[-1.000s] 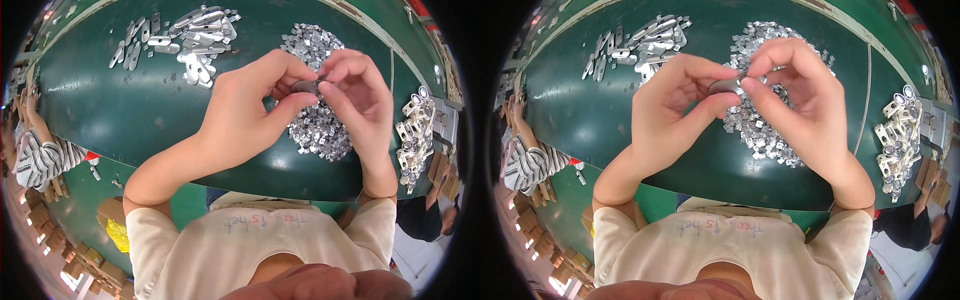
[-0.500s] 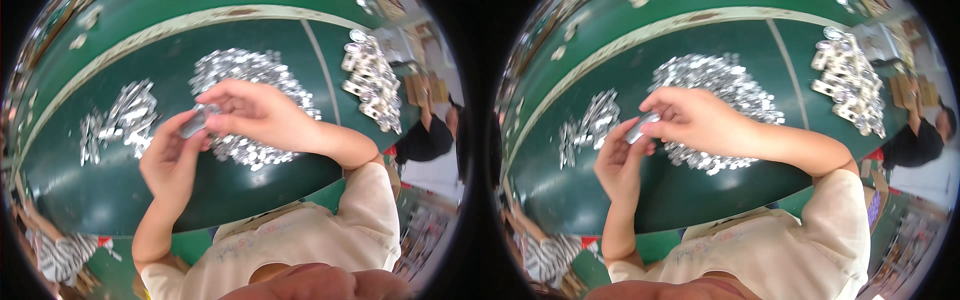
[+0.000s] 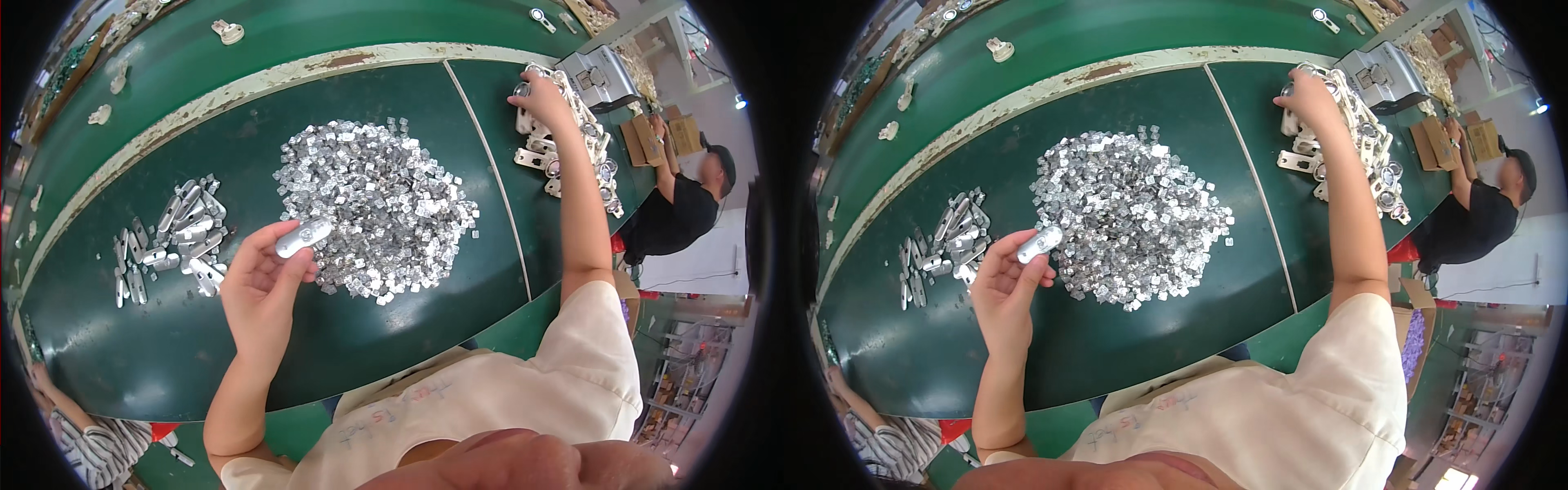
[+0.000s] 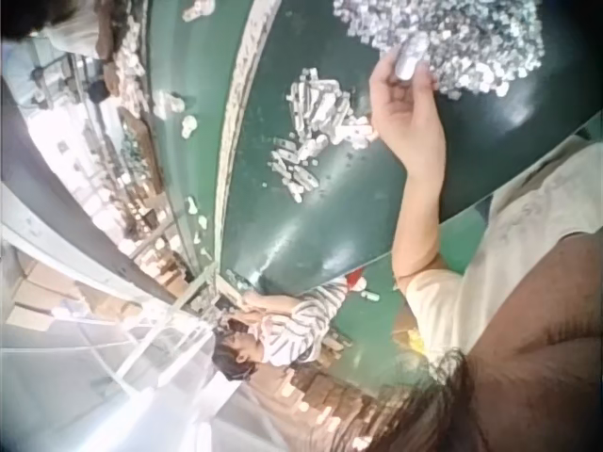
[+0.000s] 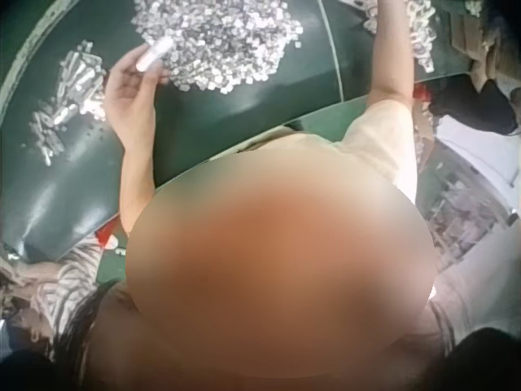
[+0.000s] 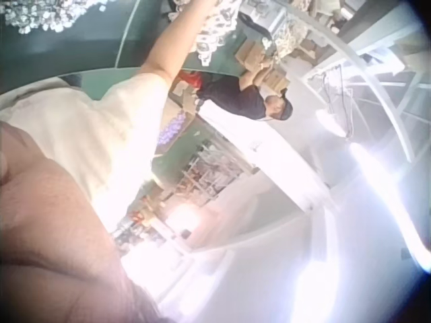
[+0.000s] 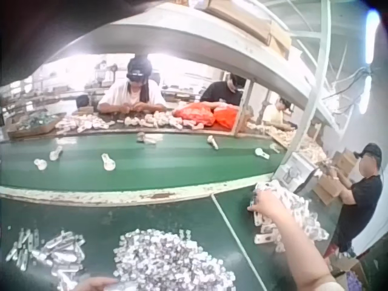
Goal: Assembling small metal components into a plastic housing on an assembly line.
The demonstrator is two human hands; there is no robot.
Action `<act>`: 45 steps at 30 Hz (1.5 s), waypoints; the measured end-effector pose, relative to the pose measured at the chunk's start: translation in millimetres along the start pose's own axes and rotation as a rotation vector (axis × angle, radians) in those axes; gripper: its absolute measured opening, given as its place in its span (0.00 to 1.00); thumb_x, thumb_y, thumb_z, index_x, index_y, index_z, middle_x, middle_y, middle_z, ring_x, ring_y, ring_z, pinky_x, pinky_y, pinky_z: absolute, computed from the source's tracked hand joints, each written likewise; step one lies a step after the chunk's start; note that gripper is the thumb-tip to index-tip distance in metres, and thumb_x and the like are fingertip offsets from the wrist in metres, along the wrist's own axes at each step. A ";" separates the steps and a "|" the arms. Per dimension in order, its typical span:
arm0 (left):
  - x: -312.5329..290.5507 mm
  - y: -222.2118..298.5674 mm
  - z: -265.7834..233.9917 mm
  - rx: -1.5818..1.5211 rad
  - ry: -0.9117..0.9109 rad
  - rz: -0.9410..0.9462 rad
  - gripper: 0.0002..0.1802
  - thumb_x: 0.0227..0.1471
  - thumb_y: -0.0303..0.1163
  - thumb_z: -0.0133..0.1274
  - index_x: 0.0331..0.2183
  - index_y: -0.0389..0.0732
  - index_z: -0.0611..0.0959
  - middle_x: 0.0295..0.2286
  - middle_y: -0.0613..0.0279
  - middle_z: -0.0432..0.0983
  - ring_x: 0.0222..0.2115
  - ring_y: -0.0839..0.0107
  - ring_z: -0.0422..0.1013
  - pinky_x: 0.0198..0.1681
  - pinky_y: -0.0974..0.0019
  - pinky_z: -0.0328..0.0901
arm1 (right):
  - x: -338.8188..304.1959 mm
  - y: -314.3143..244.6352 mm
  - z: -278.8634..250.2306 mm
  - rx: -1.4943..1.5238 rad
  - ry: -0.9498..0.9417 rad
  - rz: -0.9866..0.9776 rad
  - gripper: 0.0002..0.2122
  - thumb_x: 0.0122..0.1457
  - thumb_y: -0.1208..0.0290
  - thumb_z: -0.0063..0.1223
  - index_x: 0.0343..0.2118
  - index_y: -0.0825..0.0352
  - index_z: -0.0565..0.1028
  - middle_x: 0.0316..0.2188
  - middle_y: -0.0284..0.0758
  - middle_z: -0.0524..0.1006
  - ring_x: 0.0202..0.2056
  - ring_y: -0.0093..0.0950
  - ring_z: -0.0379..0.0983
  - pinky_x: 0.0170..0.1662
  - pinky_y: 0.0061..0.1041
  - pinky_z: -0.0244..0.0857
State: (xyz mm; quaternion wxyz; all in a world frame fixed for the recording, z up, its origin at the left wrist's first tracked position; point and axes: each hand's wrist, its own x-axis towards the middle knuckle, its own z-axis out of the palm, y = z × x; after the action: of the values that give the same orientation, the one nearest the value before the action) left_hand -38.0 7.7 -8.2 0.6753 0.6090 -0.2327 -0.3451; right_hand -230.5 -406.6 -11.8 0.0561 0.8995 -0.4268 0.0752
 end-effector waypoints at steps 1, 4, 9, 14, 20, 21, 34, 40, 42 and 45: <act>-1.4 -2.2 0.0 -0.025 -0.012 -0.003 0.15 0.48 0.18 0.51 0.41 0.31 0.73 0.27 0.60 0.73 0.26 0.78 0.70 0.30 0.76 0.67 | 1.5 0.4 -4.5 0.148 -0.096 0.044 0.26 0.43 0.59 0.61 0.43 0.70 0.71 0.31 0.45 0.76 0.35 0.37 0.73 0.39 0.31 0.66; -2.0 -1.8 1.4 -0.019 -0.038 -0.005 0.15 0.49 0.17 0.50 0.41 0.32 0.73 0.29 0.59 0.73 0.26 0.76 0.71 0.30 0.75 0.67 | 1.0 -25.4 -26.9 0.314 -0.164 -0.010 0.22 0.47 0.60 0.59 0.42 0.70 0.73 0.23 0.33 0.73 0.26 0.23 0.69 0.30 0.22 0.63; -0.7 -0.4 1.4 0.003 -0.036 0.005 0.15 0.49 0.18 0.50 0.41 0.32 0.73 0.28 0.60 0.74 0.27 0.77 0.71 0.30 0.76 0.67 | -18.5 -50.6 -44.2 1.024 -0.099 -0.291 0.14 0.56 0.71 0.49 0.46 0.67 0.69 0.34 0.30 0.72 0.35 0.18 0.67 0.36 0.16 0.62; 2.7 -1.0 -0.3 0.002 -0.037 0.004 0.15 0.49 0.18 0.50 0.41 0.33 0.73 0.27 0.61 0.73 0.27 0.78 0.71 0.31 0.77 0.67 | -36.3 -101.7 -53.5 1.672 -0.311 -0.306 0.18 0.57 0.77 0.44 0.51 0.66 0.58 0.38 0.44 0.71 0.37 0.27 0.71 0.43 0.22 0.67; -0.3 3.5 -4.1 -0.020 -0.067 0.024 0.16 0.47 0.18 0.52 0.41 0.33 0.74 0.29 0.62 0.73 0.28 0.77 0.72 0.33 0.78 0.68 | -85.4 -179.3 -65.6 1.689 -0.443 -0.399 0.23 0.44 0.75 0.59 0.40 0.63 0.56 0.40 0.44 0.67 0.35 0.25 0.67 0.36 0.16 0.62; 0.0 5.6 -4.5 -0.003 -0.067 0.015 0.17 0.47 0.17 0.52 0.42 0.31 0.73 0.30 0.58 0.74 0.29 0.76 0.72 0.33 0.76 0.69 | -97.4 -197.0 -68.5 1.641 -0.372 -0.434 0.25 0.44 0.77 0.60 0.42 0.63 0.56 0.40 0.44 0.68 0.35 0.24 0.68 0.36 0.17 0.63; -5.7 5.8 -7.1 -0.058 -0.161 0.093 0.18 0.47 0.15 0.49 0.44 0.29 0.70 0.36 0.52 0.73 0.33 0.70 0.73 0.36 0.70 0.71 | -123.9 -226.5 -44.6 1.400 -0.153 -0.791 0.21 0.40 0.78 0.65 0.37 0.70 0.68 0.35 0.39 0.71 0.37 0.28 0.67 0.39 0.24 0.61; -5.8 7.6 -6.4 -0.043 -0.157 0.066 0.18 0.47 0.14 0.50 0.43 0.28 0.70 0.36 0.51 0.73 0.33 0.70 0.73 0.36 0.70 0.71 | -125.6 -226.3 -45.5 1.330 -0.183 -0.777 0.19 0.40 0.77 0.65 0.37 0.71 0.69 0.34 0.38 0.71 0.36 0.29 0.67 0.37 0.24 0.61; -6.2 8.5 -6.1 -0.031 -0.156 0.047 0.19 0.46 0.14 0.50 0.43 0.28 0.71 0.35 0.52 0.74 0.33 0.70 0.73 0.36 0.70 0.71 | -126.1 -226.2 -45.3 1.333 -0.189 -0.768 0.19 0.41 0.77 0.65 0.36 0.71 0.69 0.34 0.38 0.71 0.35 0.29 0.67 0.37 0.24 0.61; -6.1 6.7 -5.0 -0.048 -0.147 0.057 0.19 0.46 0.14 0.51 0.43 0.28 0.71 0.35 0.52 0.74 0.33 0.70 0.73 0.37 0.70 0.70 | -125.5 -224.4 -45.8 1.309 -0.169 -0.776 0.18 0.41 0.77 0.64 0.36 0.71 0.69 0.33 0.38 0.71 0.35 0.29 0.67 0.36 0.24 0.61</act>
State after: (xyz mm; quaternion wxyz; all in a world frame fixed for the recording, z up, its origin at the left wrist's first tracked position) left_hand -37.1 15.7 -1.7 0.6801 0.5589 -0.2905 -0.3750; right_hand -138.7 -162.5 2.0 -0.4987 0.8374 0.0482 0.2187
